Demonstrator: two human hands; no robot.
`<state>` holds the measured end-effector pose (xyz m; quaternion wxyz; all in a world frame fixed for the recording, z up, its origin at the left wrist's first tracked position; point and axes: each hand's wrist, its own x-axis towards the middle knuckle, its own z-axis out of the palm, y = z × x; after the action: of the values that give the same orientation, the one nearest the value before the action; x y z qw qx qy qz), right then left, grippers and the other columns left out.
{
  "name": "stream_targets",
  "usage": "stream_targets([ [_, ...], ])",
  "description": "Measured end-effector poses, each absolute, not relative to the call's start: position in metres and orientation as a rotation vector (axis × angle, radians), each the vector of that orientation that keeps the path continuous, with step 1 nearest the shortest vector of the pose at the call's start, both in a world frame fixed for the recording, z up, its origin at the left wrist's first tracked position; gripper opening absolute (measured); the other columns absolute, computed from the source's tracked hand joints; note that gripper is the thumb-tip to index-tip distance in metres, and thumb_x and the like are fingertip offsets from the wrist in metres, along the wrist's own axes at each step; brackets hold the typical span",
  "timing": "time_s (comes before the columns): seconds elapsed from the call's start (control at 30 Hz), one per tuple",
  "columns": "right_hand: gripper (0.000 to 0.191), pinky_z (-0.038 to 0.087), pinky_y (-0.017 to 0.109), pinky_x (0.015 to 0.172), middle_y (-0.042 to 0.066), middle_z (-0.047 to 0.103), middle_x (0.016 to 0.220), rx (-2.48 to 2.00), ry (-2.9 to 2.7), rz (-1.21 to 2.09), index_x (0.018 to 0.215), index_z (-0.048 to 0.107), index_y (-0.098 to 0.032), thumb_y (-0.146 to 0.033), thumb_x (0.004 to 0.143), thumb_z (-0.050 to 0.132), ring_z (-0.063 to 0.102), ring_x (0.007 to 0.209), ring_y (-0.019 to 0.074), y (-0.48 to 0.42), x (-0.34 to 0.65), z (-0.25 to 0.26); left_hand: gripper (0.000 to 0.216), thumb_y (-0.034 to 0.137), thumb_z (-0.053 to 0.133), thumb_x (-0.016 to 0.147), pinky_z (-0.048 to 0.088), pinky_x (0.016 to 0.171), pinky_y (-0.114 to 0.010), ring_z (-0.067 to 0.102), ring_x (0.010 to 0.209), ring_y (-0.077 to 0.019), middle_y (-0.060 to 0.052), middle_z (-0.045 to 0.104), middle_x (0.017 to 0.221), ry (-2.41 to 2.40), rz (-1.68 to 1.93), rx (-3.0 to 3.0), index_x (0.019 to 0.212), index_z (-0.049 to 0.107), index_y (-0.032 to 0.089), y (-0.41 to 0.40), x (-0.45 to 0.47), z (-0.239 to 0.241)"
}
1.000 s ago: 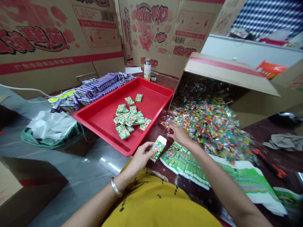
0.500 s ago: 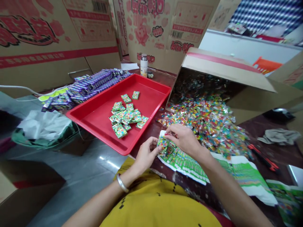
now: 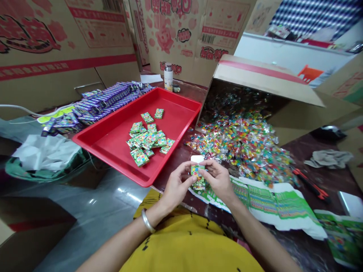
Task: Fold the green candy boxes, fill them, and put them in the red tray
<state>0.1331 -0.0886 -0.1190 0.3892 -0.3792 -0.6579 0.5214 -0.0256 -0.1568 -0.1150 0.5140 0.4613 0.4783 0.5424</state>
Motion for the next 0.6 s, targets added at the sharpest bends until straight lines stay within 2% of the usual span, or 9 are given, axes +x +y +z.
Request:
stream_targets([
  [0.07,0.017,0.053,0.029,0.069,0.002,0.067,0.081,-0.971,-1.635,1.335,0.084,0.063,-0.020,-0.037,0.085,0.069,0.065,0.074,0.0179,-0.092,0.131,-0.123,0.030,0.026,0.064,0.086,0.049,0.074,-0.026,0.060,0.083,-0.0161,-0.005,0.064,0.104,1.136,1.268,1.107,0.115,0.060,0.019,-0.157,-0.023,-0.116],
  [0.13,0.017,0.053,0.029,0.070,0.003,0.067,0.084,-0.959,-1.631,1.323,0.080,0.063,-0.020,-0.035,0.085,0.069,0.065,0.076,0.0183,-0.093,0.129,-0.122,0.028,0.025,0.065,0.085,0.048,0.073,-0.025,0.059,0.084,-0.0162,-0.004,0.063,0.103,1.140,1.275,1.112,0.112,0.060,0.018,-0.157,-0.022,-0.116],
  [0.2,0.015,0.053,0.030,0.076,0.005,0.068,0.096,-0.950,-1.587,1.276,0.093,0.063,-0.022,-0.032,0.085,0.070,0.066,0.086,0.0197,-0.094,0.128,-0.119,0.033,0.023,0.066,0.083,0.048,0.074,-0.024,0.059,0.089,-0.0168,-0.004,0.061,0.101,1.151,1.336,1.100,0.114,0.056,0.020,-0.156,-0.021,-0.116],
  [0.23,0.020,0.053,0.031,0.079,0.005,0.068,0.101,-0.948,-1.555,1.258,0.102,0.062,-0.023,-0.030,0.085,0.070,0.066,0.090,0.0201,-0.094,0.127,-0.118,0.035,0.022,0.067,0.082,0.048,0.074,-0.024,0.058,0.091,-0.0167,-0.003,0.060,0.099,1.154,1.371,1.083,0.115,0.054,0.021,-0.155,-0.021,-0.116],
  [0.3,0.024,0.052,0.031,0.081,0.005,0.068,0.101,-0.927,-1.529,1.269,0.107,0.061,-0.024,-0.029,0.085,0.069,0.066,0.093,0.0200,-0.092,0.126,-0.117,0.041,0.019,0.069,0.080,0.048,0.071,-0.022,0.058,0.088,-0.0148,-0.001,0.057,0.096,1.158,1.409,1.036,0.115,0.049,0.022,-0.154,-0.021,-0.116],
  [0.37,0.012,0.051,0.030,0.082,0.004,0.069,0.095,-0.880,-1.559,1.318,0.093,0.065,-0.022,-0.031,0.086,0.069,0.065,0.092,0.0192,-0.089,0.126,-0.117,0.044,0.015,0.069,0.078,0.048,0.067,-0.020,0.057,0.083,-0.0131,0.000,0.054,0.094,1.174,1.396,1.016,0.114,0.046,0.022,-0.154,-0.022,-0.116],
  [0.43,0.016,0.050,0.029,0.080,0.004,0.068,0.089,-0.862,-1.581,1.370,0.078,0.065,-0.020,-0.033,0.085,0.070,0.063,0.087,0.0180,-0.085,0.126,-0.117,0.044,0.013,0.068,0.078,0.049,0.068,-0.020,0.058,0.088,-0.0141,-0.001,0.054,0.097,1.210,1.373,1.048,0.115,0.047,0.022,-0.156,-0.023,-0.115],
  [0.6,0.022,0.049,0.027,0.068,0.002,0.069,0.078,-1.002,-1.563,1.544,0.079,0.068,-0.018,-0.035,0.072,0.081,0.062,0.071,0.0160,-0.075,0.133,-0.111,0.046,0.013,0.064,0.081,0.054,0.078,-0.026,0.061,0.100,-0.0182,-0.004,0.055,0.106,1.249,1.270,1.183,0.123,0.047,0.023,-0.160,-0.028,-0.114],
])
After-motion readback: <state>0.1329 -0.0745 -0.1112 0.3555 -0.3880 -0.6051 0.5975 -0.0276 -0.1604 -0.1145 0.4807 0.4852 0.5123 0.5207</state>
